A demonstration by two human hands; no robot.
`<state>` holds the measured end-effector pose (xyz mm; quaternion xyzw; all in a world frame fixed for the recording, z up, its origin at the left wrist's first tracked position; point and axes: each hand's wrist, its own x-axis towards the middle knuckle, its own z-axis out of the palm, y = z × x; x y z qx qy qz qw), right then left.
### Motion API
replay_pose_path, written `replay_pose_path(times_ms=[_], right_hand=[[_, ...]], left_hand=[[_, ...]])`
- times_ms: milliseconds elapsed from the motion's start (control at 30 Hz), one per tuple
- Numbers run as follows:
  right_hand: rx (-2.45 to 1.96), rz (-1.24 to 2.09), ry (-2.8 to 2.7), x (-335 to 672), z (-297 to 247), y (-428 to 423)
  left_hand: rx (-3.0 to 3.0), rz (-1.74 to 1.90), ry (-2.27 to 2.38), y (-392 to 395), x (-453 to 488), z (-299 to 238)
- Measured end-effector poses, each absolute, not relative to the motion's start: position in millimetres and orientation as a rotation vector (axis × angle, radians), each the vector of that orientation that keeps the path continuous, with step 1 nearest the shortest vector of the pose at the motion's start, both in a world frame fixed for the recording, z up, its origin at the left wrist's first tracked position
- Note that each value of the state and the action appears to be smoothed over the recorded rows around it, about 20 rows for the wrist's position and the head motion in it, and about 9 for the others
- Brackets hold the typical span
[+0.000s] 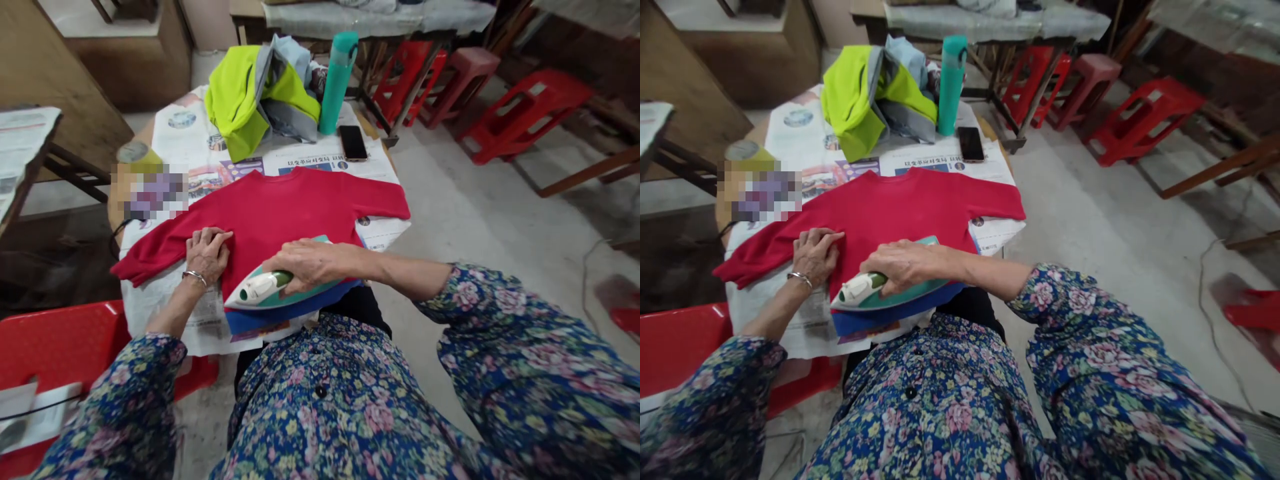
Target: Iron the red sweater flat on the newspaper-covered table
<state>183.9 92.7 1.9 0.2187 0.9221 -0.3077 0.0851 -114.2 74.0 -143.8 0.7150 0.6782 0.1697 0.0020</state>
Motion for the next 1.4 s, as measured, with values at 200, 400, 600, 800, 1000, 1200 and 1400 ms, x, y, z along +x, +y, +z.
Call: replay_pose_path(times_ms=[200,400,600,800,1000,1200,1400], right_hand=[[0.844,-1.012,2.688,225,-9,103],[1.444,-1.017,2.684,223,-9,123],[1.361,-1.28,2.426,216,5,126],[0.922,-1.469,2.523,238,-12,140],[1.059,-1.584,2.582,245,-23,134],[1.673,-1.584,2.459,260,-18,120],[1.838,-1.642,2.411,265,-15,121]], left_hand=[[2.174,0.512,2.237,71,-109,-137],[2.123,0.422,2.286,70,-110,-137],[2.068,0.531,2.33,68,-112,-137],[2.173,0.707,2.328,69,-116,-142],[2.489,0.414,1.835,63,-116,-144],[2.576,0.149,1.736,25,-107,-148],[2.629,0.171,1.668,-1,-103,-144]])
